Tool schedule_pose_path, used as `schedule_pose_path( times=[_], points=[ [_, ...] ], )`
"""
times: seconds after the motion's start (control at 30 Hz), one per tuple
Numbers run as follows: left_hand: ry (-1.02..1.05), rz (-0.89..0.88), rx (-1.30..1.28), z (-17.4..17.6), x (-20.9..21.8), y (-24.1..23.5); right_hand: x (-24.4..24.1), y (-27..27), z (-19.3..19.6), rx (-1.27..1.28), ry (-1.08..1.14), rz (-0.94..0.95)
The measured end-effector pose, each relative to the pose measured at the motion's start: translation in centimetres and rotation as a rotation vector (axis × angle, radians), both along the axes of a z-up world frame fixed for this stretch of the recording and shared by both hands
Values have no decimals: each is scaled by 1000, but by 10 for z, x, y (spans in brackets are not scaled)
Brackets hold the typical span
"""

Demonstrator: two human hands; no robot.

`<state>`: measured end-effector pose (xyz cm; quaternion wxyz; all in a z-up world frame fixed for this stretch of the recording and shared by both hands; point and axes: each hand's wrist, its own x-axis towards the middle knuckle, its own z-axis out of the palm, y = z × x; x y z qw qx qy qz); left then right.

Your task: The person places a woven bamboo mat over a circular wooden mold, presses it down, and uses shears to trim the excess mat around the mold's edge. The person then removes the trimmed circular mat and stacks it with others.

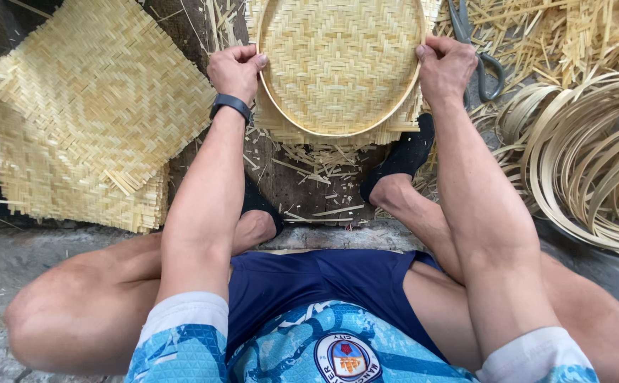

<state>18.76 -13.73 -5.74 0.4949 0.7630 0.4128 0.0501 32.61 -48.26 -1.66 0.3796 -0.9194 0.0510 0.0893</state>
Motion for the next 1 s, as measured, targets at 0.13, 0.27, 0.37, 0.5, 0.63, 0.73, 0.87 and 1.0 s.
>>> schedule_pose_path(
  times=[0.13, 0.27, 0.37, 0.5, 0.63, 0.73, 0.87, 1.0],
  points=[
    [-10, -59, 22, 4, 2, 4, 1, -1, 3, -6, 28, 4],
    [-54, -98, 7, -2, 1, 10, 1, -3, 0, -30, 69, -2],
    [-47, 42, -357, -10, 1, 15, 1, -2, -2, -30, 65, -12],
    [-30, 15, -378, -19, 1, 25, 1, -2, -5, -27, 75, -13],
    [43, 19, -477, -23, 3, 32, 3, -7, -9, 5, 28, 43],
    [-5, 0, -426, -23, 3, 32, 3, -12, -8, 20, -28, 87],
    [-95, -108, -64, -24, -3, 25, 8, -17, -14, 152, 40, 82],
    [-62, -117, -43, -12, 0, 24, 20, -22, -21, 206, 192, 46]
  ],
)
